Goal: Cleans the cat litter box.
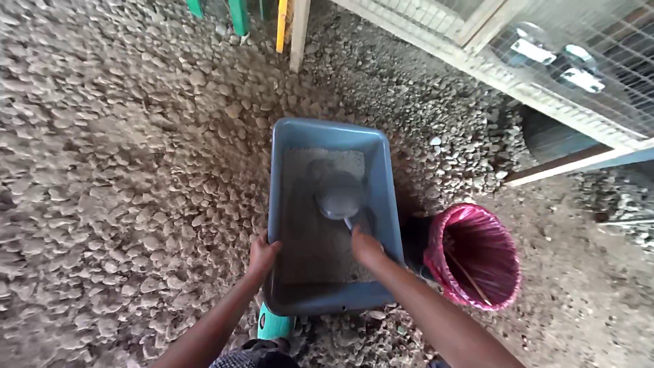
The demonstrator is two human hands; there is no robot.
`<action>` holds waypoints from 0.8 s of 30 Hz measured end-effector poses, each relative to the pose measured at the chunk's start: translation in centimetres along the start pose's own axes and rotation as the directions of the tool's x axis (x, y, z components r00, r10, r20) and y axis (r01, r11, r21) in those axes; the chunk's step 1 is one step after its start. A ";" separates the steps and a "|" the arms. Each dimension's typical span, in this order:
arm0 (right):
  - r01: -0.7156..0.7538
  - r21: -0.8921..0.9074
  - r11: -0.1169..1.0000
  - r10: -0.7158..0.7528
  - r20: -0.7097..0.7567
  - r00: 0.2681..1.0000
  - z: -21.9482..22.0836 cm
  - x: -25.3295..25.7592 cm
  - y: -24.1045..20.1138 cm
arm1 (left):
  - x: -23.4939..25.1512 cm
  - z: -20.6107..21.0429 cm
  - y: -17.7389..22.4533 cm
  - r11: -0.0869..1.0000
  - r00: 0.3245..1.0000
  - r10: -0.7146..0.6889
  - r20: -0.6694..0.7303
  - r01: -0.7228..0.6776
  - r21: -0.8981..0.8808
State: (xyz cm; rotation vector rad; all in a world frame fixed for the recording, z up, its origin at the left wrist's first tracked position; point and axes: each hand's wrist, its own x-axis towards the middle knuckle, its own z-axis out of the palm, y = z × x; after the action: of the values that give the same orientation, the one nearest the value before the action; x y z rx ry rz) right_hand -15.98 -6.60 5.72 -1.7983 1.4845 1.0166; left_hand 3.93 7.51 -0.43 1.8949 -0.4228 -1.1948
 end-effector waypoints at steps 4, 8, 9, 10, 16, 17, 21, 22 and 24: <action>-0.010 0.020 1.000 0.012 -0.106 0.994 -4.2 3.5 -4.0 | 0.3 -0.1 -0.7 0.997 0.999 0.043 -0.005 -0.043 -0.057; 0.050 -0.033 0.998 -0.050 -0.023 0.998 4.3 -2.3 -1.2 | 0.5 0.0 -1.2 0.998 0.999 0.031 0.012 -0.030 -0.061; 0.058 -0.061 0.996 -0.058 0.011 0.998 6.1 -3.7 -0.5 | 0.6 0.0 -1.1 0.998 1.000 0.024 0.016 -0.023 -0.058; 0.061 -0.085 0.994 -0.057 0.048 0.997 6.9 -4.4 -0.2 | 0.5 0.0 -0.9 0.998 1.000 0.011 0.023 -0.010 -0.062; 0.088 0.003 0.996 -0.088 -0.081 0.993 -2.6 1.9 -5.9 | 0.6 0.0 -1.2 0.986 0.999 -0.003 0.033 0.008 -0.164; 0.097 0.005 0.995 -0.095 -0.119 0.988 -4.0 3.2 -7.0 | 0.8 -0.1 -1.2 0.983 1.000 0.010 0.021 -0.006 -0.186; 0.175 0.028 0.984 -0.169 -0.151 0.974 -6.1 3.1 -9.0 | 0.1 -1.0 -1.1 0.963 0.998 -0.005 -0.055 -0.010 -0.268; 0.210 0.013 0.978 -0.205 -0.161 0.965 -6.3 2.4 -8.8 | -0.3 -1.0 -1.4 0.953 0.995 -0.010 -0.097 -0.020 -0.303; 0.290 -0.061 0.955 -0.296 -0.189 0.936 -7.0 0.4 -7.7 | -1.2 -0.3 -1.8 0.923 0.977 -0.030 -0.213 -0.054 -0.381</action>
State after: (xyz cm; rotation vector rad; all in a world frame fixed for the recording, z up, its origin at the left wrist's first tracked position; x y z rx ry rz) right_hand -7.14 -11.02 8.88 -2.1171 1.2623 0.7355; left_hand 3.35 9.45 -1.12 1.6495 -0.0716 -0.9673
